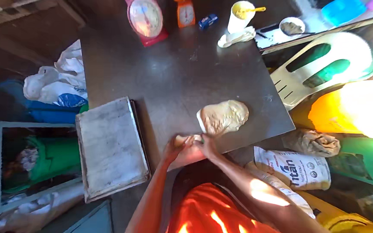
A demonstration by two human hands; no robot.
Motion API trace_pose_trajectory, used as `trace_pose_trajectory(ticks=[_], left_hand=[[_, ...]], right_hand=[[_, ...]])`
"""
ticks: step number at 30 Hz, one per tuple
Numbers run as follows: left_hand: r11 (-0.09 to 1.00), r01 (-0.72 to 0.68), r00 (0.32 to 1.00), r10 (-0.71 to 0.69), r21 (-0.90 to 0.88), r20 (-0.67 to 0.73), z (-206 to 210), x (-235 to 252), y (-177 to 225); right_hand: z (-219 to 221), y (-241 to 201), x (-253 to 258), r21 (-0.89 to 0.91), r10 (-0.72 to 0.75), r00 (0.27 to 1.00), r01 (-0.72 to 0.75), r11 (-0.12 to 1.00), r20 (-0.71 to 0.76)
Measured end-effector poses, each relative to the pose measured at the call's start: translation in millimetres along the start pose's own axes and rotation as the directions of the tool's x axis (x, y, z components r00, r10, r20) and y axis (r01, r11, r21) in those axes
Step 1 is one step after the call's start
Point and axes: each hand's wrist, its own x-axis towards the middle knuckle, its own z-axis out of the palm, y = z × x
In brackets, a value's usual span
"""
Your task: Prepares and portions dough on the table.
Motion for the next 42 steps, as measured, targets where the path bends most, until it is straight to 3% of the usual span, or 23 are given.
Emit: trace_pose_trajectory(ticks=[2, 4, 6, 8, 11, 13, 16, 18, 20, 22, 23, 25, 27, 28, 30, 32, 35, 37, 39, 42], left_hand=[[0.994, 0.111, 0.992, -0.112, 0.018, 0.05, -7.2, 14.6, 22.0], [0.99, 0.128, 0.991, -0.125, -0.06, 0.049, -13.7, 21.8, 49.8], [0.983, 0.005, 1.0, -0.005, -0.186, 0.0, -17.6, 35.3, 98.4], [0.959, -0.169, 0.984, 0.152, -0.226, -0.091, -11.8, 67.2, 163.2], [0.905, -0.397, 0.915, 0.378, -0.152, -0.141, 9.9, 153.8, 258.4], [0.883, -0.446, 0.891, 0.424, -0.143, -0.165, 33.0, 215.6, 314.4], [0.87, -0.491, 0.864, 0.483, -0.031, -0.14, 60.6, 299.6, 376.6], [0.846, -0.522, 0.84, 0.532, 0.104, -0.106, 72.1, 348.7, 404.2], [0.824, -0.519, 0.833, 0.547, 0.227, -0.081, 84.0, 394.3, 417.3], [0.771, -0.504, 0.818, 0.57, 0.39, -0.07, 98.5, 436.5, 407.0], [0.763, -0.458, 0.842, 0.537, 0.456, -0.054, 102.7, 449.0, 401.4], [0.762, -0.403, 0.865, 0.498, 0.508, -0.061, 102.0, 454.5, 399.4], [0.785, -0.407, 0.858, 0.504, 0.467, -0.098, 89.7, 431.6, 395.6], [0.791, -0.4, 0.86, 0.498, 0.462, -0.109, 80.4, 411.6, 386.4], [0.808, -0.383, 0.857, 0.492, 0.448, -0.154, 52.2, 380.0, 356.0], [0.871, -0.323, 0.888, 0.415, 0.371, -0.2, 30.7, 333.8, 304.1], [0.955, -0.192, 0.972, 0.217, 0.227, -0.093, 16.2, 234.4, 225.6], [0.949, -0.236, 0.972, 0.225, 0.208, 0.076, 23.9, 191.2, 177.4], [0.931, -0.291, 0.951, 0.256, 0.219, 0.175, 44.5, 165.8, 145.2], [0.925, -0.285, 0.957, 0.262, 0.252, 0.121, 67.7, 146.1, 134.6]], right_hand=[[-18.0, -37.2, 26.3, 0.019, 0.002, 0.988, -0.005, 1.0, 0.155], [-65.1, -56.2, 37.1, 0.06, -0.092, 0.965, 0.079, 0.995, 0.247], [-123.8, -52.8, 54.9, 0.142, -0.239, 0.956, 0.216, 0.966, 0.169], [-189.1, -37.6, 88.3, 0.198, -0.382, 0.924, 0.38, 0.904, -0.028], [-303.0, -30.6, 158.8, 0.076, -0.35, 0.928, 0.361, 0.929, -0.13], [-367.0, -20.7, 211.7, -0.069, -0.415, 0.874, 0.412, 0.909, -0.254], [-446.7, 7.3, 286.4, -0.263, -0.487, 0.846, 0.43, 0.864, -0.217], [-476.3, 31.5, 334.0, -0.345, -0.568, 0.783, 0.475, 0.809, -0.253], [-486.7, 56.9, 381.2, -0.369, -0.561, 0.776, 0.451, 0.812, -0.287], [-479.5, 88.2, 425.8, -0.377, -0.541, 0.778, 0.419, 0.826, -0.32], [-473.4, 104.4, 438.3, -0.378, -0.509, 0.803, 0.387, 0.841, -0.31], [-462.8, 117.9, 437.4, -0.365, -0.476, 0.813, 0.354, 0.861, -0.336], [-448.9, 108.8, 405.6, -0.34, -0.449, 0.786, 0.321, 0.884, -0.426], [-437.3, 100.1, 376.5, -0.302, -0.373, 0.795, 0.25, 0.92, -0.478], [-410.7, 67.1, 317.2, -0.139, -0.088, 0.869, 0.023, 0.99, -0.487], [-375.4, 24.5, 244.3, 0.005, 0.227, 0.954, -0.23, 0.973, -0.196], [-267.5, 37.6, 143.9, -0.067, -0.023, 0.998, 0.019, 0.998, -0.061], [-207.4, 31.0, 105.1, -0.155, -0.095, 0.994, 0.104, 0.982, 0.062], [-156.3, 23.8, 91.4, -0.228, -0.124, 0.986, 0.146, 0.963, 0.111], [-113.4, 4.9, 94.4, -0.401, -0.109, 0.99, 0.138, 0.906, 0.093]])
